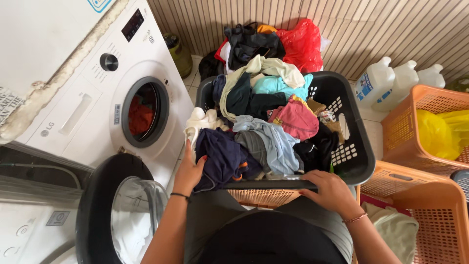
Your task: The person sorts various items of clothing from a laundry basket, unfolding and smoothing a light green shirt and a small orange t-shirt by hand.
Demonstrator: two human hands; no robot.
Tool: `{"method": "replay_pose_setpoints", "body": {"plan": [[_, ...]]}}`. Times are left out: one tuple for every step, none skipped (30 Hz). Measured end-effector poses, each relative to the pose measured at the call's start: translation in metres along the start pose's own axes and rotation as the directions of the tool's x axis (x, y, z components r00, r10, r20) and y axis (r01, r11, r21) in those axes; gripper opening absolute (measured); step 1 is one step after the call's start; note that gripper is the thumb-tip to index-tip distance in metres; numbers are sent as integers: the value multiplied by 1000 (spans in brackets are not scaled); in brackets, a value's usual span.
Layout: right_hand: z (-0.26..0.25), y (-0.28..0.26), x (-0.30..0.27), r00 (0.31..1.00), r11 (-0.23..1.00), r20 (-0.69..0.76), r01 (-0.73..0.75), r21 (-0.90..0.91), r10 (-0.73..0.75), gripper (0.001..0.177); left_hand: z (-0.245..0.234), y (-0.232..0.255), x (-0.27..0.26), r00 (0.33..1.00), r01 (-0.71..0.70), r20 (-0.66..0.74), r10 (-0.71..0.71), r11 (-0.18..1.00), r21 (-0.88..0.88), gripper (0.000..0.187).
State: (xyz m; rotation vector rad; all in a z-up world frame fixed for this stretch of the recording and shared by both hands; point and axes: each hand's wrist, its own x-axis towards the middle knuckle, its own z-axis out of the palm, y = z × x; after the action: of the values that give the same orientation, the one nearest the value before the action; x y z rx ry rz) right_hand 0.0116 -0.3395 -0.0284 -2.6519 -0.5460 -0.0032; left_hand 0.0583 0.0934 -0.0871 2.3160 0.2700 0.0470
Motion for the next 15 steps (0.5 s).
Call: {"method": "replay_pose_setpoints", "body": {"plan": [[6,4,-6,999,999,-31,14,-47,-15,41,0,4,0,999,46,18,-47,999,25,89],[12,7,-9,998,995,-59,26,-97,-32,43,0,9,-2,995,93,36,-95,995,48,87],[17,9,-11,995,988,-85,37,-147,-50,45,-3,15,-3,993,108,49,-110,993,39,85],[21,10,-13,998,987,-67,1,-158,-12,44,-7,20,-4,990,125,62,-126,992,31,84],[24,10,-13,998,985,-49,-35,-169,27,43,-11,25,-5,987,141,74,-143,990,23,83],[27,10,-13,997,981,-36,-70,-180,64,42,-14,28,-6,973,201,113,-201,980,11,82],[27,10,-13,997,983,-21,-75,-170,72,42,-15,29,-8,954,259,153,-256,966,0,81],[26,10,-14,997,984,-4,-80,-161,81,42,-14,27,-8,930,318,194,-311,948,-7,80],[24,9,-15,996,985,13,-86,-152,89,42,-12,21,-7,967,219,142,-210,975,-44,78],[24,8,-16,995,986,53,-76,-150,85,42,-9,14,-6,990,114,85,-108,991,-75,77],[23,7,-17,992,987,93,-66,-149,81,41,-6,5,-6,1000,7,26,-5,995,-99,75],[22,6,-19,988,987,134,-58,-147,77,41,-3,-3,-8,999,35,45,-31,995,-90,75],[23,3,-22,987,989,141,-58,-139,77,42,-3,-9,-10,996,63,63,-58,995,-80,74],[24,0,-26,985,990,153,-54,-129,73,43,-5,-12,-14,993,96,80,-91,993,-70,73],[25,-1,-27,984,991,166,-50,-120,69,44,-7,-12,-17,989,126,85,-120,989,-80,72]]}}
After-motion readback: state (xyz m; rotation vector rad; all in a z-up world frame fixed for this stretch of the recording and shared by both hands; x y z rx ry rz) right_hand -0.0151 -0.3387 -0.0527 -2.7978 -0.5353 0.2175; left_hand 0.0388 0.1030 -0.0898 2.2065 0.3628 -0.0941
